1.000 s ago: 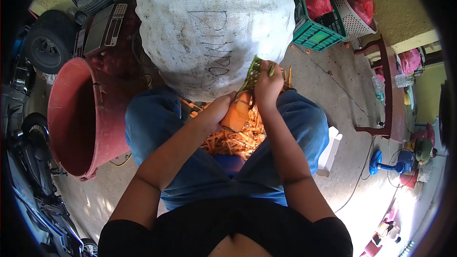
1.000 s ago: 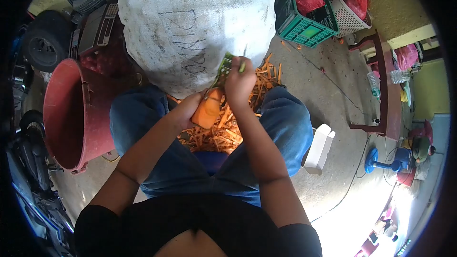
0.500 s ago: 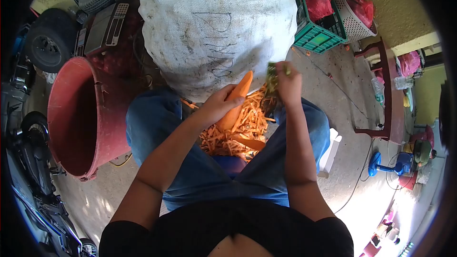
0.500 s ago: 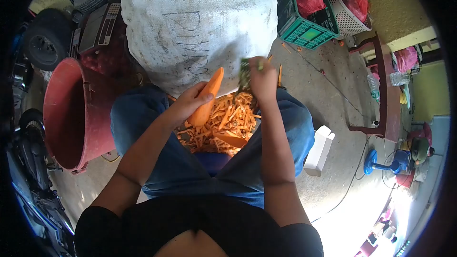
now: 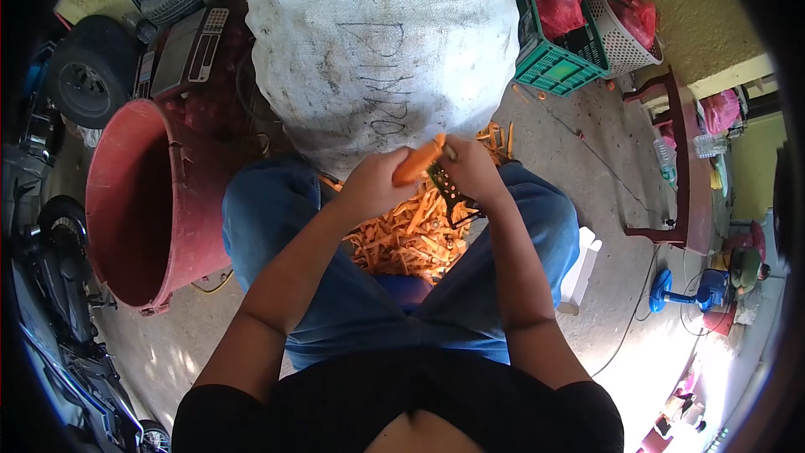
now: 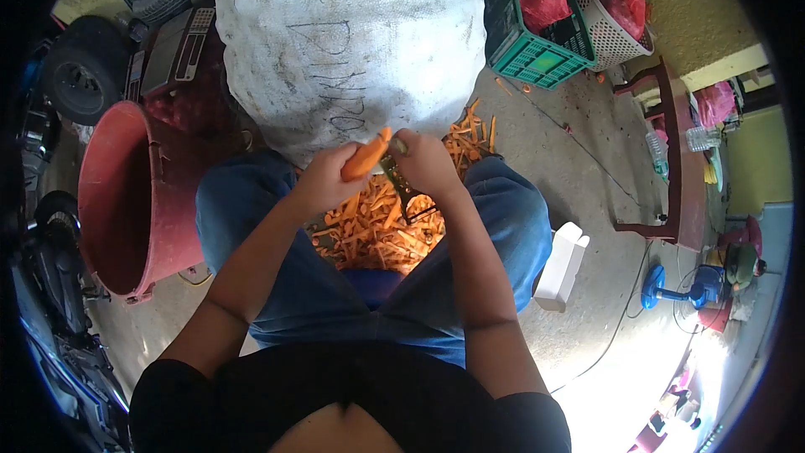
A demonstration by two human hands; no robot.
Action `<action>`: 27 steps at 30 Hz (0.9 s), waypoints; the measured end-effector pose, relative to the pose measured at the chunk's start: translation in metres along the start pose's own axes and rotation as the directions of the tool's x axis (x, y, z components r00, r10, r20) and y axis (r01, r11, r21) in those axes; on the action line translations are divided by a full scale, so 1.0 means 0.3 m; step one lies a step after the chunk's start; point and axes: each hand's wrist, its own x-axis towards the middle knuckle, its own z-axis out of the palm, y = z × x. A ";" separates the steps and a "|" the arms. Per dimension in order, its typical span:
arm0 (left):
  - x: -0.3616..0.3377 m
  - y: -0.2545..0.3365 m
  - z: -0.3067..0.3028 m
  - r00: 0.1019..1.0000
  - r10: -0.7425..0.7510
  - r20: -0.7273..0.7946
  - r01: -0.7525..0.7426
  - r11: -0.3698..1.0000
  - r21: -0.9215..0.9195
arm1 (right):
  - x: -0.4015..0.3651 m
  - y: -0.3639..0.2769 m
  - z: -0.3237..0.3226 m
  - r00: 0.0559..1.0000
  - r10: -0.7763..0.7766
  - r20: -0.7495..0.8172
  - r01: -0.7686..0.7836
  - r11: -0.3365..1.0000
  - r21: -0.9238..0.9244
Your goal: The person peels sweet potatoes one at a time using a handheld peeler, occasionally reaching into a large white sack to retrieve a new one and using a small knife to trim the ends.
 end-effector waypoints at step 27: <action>-0.009 -0.035 -0.095 0.992 -0.122 0.010 0.111 0.859 -0.499 | -0.017 -0.017 0.008 0.986 0.111 0.125 -0.164 0.485 0.859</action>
